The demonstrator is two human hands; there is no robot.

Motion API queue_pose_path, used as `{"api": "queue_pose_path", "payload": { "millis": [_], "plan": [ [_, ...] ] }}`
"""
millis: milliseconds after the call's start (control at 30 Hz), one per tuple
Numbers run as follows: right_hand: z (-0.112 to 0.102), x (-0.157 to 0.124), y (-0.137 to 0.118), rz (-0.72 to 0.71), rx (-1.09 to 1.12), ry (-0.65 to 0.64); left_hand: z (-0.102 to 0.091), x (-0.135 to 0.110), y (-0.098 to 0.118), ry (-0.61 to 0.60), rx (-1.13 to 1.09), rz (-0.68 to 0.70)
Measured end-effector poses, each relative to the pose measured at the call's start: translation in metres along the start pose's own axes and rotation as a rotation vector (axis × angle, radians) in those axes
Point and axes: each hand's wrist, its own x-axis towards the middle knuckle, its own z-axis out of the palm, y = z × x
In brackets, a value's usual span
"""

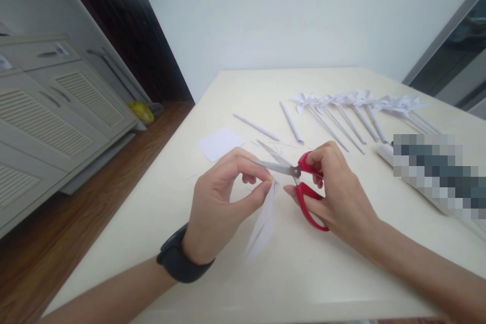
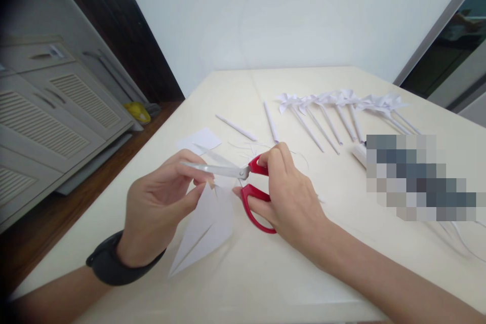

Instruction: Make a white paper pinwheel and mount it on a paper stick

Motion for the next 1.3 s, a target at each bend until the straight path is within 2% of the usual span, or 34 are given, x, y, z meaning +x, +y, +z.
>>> {"api": "queue_pose_path", "payload": {
  "millis": [200,300,767,967,1300],
  "plan": [
    [0.002,0.006,0.014,0.203,0.082,-0.065,-0.002,0.001,-0.001,-0.031,-0.015,0.007],
    [0.004,0.006,0.021,0.240,0.100,-0.118,-0.002,0.001,0.000,-0.029,-0.015,0.013],
    [0.009,0.007,0.029,0.150,-0.034,-0.210,-0.002,0.003,0.000,-0.011,-0.048,-0.023],
    [0.010,0.010,0.036,0.107,-0.050,-0.279,-0.004,0.005,-0.002,-0.002,-0.088,-0.120],
    [0.013,0.010,0.044,0.047,-0.084,-0.324,-0.006,0.008,-0.004,-0.013,-0.219,-0.320]
  ]
}}
